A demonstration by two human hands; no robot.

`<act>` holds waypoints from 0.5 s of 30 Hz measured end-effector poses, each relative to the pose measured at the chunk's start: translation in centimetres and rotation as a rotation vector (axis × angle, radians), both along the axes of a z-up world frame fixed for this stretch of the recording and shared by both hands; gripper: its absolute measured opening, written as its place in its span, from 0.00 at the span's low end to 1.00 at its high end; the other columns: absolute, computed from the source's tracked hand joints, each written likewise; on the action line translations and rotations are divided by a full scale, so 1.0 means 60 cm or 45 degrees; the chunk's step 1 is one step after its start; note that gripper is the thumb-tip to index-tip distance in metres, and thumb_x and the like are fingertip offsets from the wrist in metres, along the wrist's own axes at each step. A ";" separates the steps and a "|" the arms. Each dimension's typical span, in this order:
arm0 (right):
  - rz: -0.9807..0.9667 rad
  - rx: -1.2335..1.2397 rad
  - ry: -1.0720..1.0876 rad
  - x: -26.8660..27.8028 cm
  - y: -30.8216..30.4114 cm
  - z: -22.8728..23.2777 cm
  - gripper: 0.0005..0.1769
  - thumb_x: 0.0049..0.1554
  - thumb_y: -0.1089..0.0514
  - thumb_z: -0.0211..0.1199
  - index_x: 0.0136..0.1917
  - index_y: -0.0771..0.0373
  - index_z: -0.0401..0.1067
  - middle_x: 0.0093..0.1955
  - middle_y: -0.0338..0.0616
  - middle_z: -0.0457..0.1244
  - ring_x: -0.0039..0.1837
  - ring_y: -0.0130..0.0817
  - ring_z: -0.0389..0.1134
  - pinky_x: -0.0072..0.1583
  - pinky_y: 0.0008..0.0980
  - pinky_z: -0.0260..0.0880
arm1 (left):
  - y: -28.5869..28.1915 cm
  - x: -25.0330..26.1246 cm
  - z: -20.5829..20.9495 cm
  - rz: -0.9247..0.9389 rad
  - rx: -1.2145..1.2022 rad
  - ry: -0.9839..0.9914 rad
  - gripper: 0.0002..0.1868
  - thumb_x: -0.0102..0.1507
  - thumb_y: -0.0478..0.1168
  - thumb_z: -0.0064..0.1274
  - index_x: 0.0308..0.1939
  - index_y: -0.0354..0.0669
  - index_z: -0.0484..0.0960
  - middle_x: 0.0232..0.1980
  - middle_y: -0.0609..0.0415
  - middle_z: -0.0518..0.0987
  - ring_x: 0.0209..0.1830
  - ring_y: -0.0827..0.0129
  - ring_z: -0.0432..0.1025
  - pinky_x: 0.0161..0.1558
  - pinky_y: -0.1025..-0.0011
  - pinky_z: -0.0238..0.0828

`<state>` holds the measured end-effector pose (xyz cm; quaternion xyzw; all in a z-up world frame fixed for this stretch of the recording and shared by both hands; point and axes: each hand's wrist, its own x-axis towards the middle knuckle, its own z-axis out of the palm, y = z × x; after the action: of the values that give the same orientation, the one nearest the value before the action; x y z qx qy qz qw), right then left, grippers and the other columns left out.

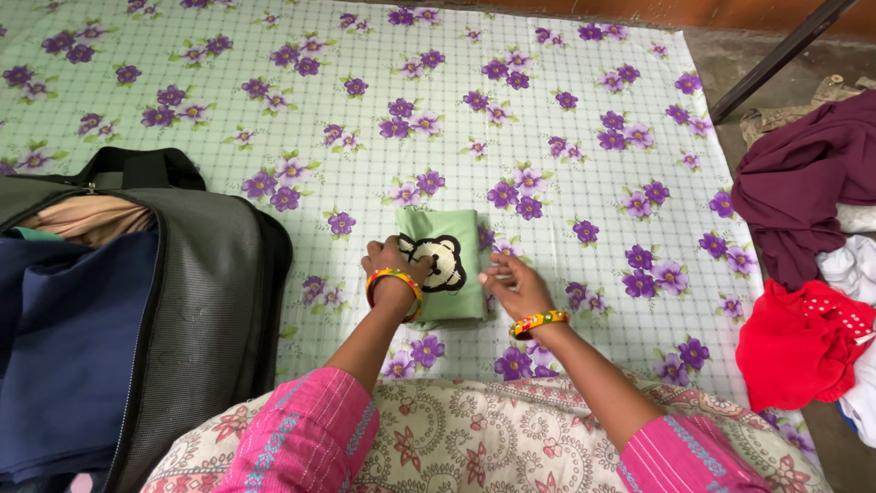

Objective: The person takes a green long-sleeved shirt and a white t-shirt out of a bag, spreads them on a surface, and folds them into flat rectangular shapes.

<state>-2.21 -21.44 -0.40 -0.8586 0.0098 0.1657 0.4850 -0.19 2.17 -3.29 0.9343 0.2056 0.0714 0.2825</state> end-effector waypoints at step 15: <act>-0.342 1.286 0.653 -0.008 0.007 0.042 0.38 0.52 0.39 0.67 0.71 0.54 0.65 0.70 0.42 0.64 0.70 0.39 0.65 0.67 0.47 0.65 | -0.047 0.000 0.011 -0.456 -1.768 0.268 0.30 0.55 0.49 0.71 0.51 0.28 0.84 0.49 0.45 0.85 0.44 0.65 0.80 0.46 0.67 0.79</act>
<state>-2.71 -21.02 2.14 -0.4446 0.1555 0.2897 0.8332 -0.18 -0.63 -2.65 0.5607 0.0733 -0.2133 0.7967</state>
